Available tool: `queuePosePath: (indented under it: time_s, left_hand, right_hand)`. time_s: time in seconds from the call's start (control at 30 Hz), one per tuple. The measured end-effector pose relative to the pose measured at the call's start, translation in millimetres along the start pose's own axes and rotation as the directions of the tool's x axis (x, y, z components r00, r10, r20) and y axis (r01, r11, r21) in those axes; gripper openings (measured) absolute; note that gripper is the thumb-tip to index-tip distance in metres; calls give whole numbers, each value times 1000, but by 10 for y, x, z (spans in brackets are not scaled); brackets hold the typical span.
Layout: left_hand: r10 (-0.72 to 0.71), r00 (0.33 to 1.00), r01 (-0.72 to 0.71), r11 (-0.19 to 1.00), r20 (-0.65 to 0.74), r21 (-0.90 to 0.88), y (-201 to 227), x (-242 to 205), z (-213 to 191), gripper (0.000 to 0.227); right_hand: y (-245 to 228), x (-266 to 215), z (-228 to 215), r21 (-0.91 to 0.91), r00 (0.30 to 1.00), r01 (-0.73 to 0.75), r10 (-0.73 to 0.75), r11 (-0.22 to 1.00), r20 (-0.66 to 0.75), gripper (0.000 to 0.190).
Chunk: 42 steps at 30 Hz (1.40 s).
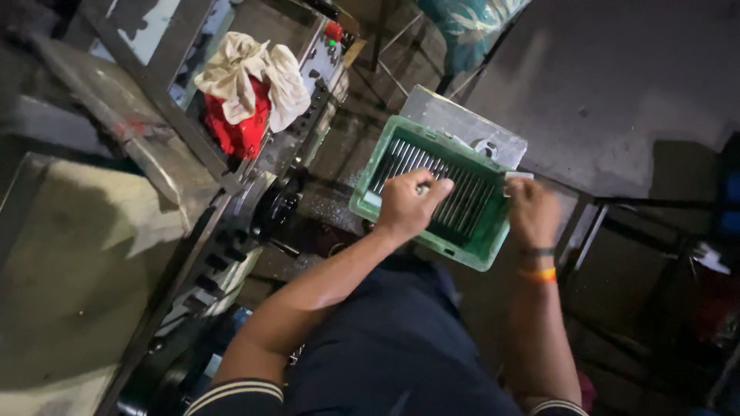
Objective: The person repeatedly picks up metal rods from a blue bin, inserts them into a grinding machine, and then places the processed rods into a green bin. The cycle continues throughout the clip.
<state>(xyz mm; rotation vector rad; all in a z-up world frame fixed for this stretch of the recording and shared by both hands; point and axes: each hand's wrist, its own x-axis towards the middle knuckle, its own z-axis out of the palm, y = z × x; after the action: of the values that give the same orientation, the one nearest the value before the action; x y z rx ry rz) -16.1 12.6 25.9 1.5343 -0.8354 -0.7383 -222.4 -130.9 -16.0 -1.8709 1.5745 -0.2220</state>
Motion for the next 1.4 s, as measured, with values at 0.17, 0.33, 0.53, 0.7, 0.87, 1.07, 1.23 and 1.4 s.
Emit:
queuePosePath:
  time_s: [0.17,0.33,0.53,0.7,0.87,1.07,1.23,1.4]
  left_hand:
    - [400,916,-374,878,-28,297,255,-41,-15,31]
    - [601,786,-594,667,145,449,293,19,-265,38]
    - [-416,906,366,678,78,-637,241,365,-108,37]
    - [-552,827,237,510,-103,-827,124,450,-81,26]
    - [-615,704,129,602,-354,-788,-206,341,-379,31]
    - [-553,727,-82,519,-407,-851,-842,-35,-1343,36]
    - [-584,672,-145,499,-455,-854,-1218,-1047,-1906,38]
    - [-711,491,-245,442,-504,-863,-1388,-2229,-2243,43]
  right_hand:
    - [-670,-615,368,853,904,-287,-171,437,391,18]
    - [-1110,-686,87,512,505,-810,-104,288,857,26]
    - [-1532,-799,-40,65,559,828,-813,556,-166,31]
    - [-1420,-569,173,101,708,705,-706,702,-33,10]
    - [-859,-182,291,-97,650,704,-582,704,489,13]
    - [-266,327,641,-590,656,751,-232,296,719,16]
    - [62,187,940,-595,728,676,-268,435,631,21]
    - [223,45,1065,-623,701,703,-186,342,688,25]
